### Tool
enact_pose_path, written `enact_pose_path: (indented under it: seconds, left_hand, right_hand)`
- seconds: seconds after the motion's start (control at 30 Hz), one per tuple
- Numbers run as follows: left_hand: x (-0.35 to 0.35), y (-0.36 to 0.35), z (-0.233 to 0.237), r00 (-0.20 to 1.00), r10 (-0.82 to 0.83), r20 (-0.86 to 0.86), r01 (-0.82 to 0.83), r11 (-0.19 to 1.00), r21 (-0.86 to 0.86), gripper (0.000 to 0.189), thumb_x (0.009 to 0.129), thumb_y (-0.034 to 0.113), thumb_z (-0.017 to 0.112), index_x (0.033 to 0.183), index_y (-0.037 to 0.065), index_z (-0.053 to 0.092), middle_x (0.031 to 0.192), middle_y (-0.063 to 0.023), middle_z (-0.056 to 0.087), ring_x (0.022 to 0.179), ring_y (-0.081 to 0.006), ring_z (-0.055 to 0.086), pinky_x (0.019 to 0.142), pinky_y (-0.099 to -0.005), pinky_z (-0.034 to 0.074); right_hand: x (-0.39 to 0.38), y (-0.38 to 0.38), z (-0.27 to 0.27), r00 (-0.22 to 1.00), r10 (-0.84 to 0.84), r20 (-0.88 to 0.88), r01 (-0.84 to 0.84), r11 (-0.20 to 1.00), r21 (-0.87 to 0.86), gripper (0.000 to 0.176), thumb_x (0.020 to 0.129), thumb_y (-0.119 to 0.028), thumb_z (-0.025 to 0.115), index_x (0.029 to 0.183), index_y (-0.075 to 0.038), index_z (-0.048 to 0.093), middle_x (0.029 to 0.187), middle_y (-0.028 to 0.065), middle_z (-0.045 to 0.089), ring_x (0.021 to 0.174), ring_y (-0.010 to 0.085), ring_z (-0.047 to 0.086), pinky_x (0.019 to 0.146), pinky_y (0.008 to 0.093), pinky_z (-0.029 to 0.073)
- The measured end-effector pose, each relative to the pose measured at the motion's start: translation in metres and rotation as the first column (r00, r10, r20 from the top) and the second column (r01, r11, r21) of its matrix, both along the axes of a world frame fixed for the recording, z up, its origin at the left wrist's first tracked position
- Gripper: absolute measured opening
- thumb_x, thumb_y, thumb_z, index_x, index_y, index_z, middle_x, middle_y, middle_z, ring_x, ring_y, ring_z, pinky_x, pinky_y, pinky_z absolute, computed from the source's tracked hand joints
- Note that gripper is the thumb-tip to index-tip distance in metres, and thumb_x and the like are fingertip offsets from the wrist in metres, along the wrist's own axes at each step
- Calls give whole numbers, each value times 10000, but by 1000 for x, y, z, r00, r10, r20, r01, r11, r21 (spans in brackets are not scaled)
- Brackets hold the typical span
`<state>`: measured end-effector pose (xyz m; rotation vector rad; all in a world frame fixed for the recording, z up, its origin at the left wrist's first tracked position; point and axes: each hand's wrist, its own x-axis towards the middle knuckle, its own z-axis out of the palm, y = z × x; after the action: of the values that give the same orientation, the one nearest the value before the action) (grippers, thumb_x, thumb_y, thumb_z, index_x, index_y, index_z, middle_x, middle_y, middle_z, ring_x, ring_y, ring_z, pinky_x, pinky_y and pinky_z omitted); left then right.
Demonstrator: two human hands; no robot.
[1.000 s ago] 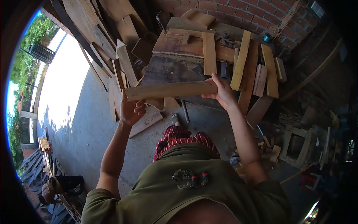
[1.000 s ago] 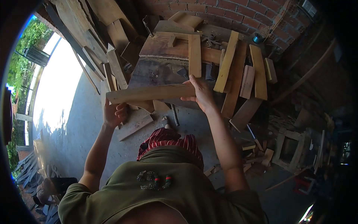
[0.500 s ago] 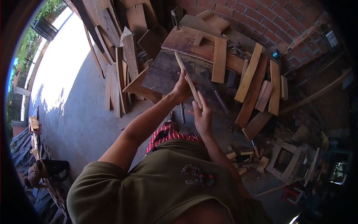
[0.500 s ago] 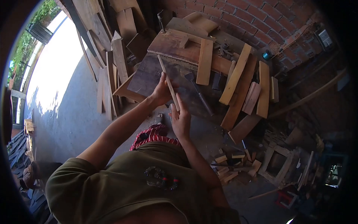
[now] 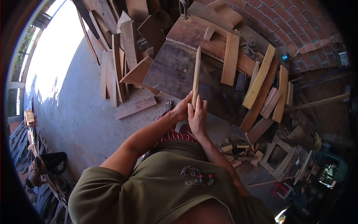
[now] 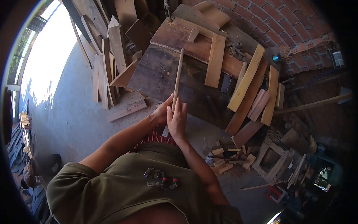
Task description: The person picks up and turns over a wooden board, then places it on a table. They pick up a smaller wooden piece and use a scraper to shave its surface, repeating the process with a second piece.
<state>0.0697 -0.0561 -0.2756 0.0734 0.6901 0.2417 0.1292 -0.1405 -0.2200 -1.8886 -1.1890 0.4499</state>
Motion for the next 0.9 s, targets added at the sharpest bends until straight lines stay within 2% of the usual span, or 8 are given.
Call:
enact_pose_path:
  seconds: [0.17,0.23,0.3,0.37,0.4,0.5,0.6,0.9]
  left_hand:
    - [8,17,27,989,-15,150,-17,978,209,470,1004,492,424,1134,63,568,1000,-64,653,937,-206,617,858,-356,498]
    - [17,31,62,983,61,174,-88,984,153,461,1001,476,440,1148,56,559,983,-74,646,918,-212,614,832,-364,501]
    - [18,34,115,973,177,146,-185,982,43,455,1022,392,424,1239,1,507,837,-62,559,765,-182,556,690,-336,486]
    - [21,44,90,549,246,799,-155,969,-191,447,1045,300,368,1315,-47,446,742,-39,439,648,-145,443,590,-291,432]
    - [19,46,107,475,363,802,-65,923,-379,429,1053,221,318,1357,-71,397,702,-24,351,610,-129,371,537,-268,376]
    - [15,45,148,433,366,824,-82,926,-369,413,1043,174,322,1370,-73,378,710,-31,372,616,-131,388,526,-259,377]
    - [14,36,175,371,444,816,-129,894,-428,419,1028,158,354,1381,-67,365,710,-39,383,595,-133,393,479,-259,366]
    - [7,7,193,316,381,869,-59,922,-382,410,1026,181,369,1355,-57,420,732,-40,407,595,-134,398,496,-257,381]
  right_hand:
    - [35,9,58,883,-29,-468,39,999,12,378,944,-122,548,1296,13,513,1008,185,493,905,317,575,761,393,491]
    - [39,5,94,888,-29,-460,19,999,-26,395,919,-115,583,1290,7,524,998,157,496,898,315,578,732,389,491]
    - [34,0,112,968,183,172,-199,977,81,423,870,-110,648,1271,-11,556,1002,117,497,930,295,566,753,394,485]
    - [17,-4,139,831,419,367,-490,863,124,459,823,-111,697,1262,-35,584,1021,89,512,974,271,543,804,395,474]
    - [7,-8,144,815,450,364,-537,823,186,475,813,-111,711,1267,-40,592,1038,85,516,994,267,520,827,388,458]
    - [-8,-30,152,790,503,350,-603,739,299,467,816,-78,705,1270,-40,602,1074,97,521,987,253,514,835,383,444]
    - [-7,-54,141,932,298,206,-355,865,354,379,873,-37,626,1251,-39,615,1040,128,525,960,251,535,801,374,462]
    - [26,-91,112,928,297,224,-353,893,279,290,900,-16,594,1185,-21,645,948,113,547,798,243,572,663,364,490]
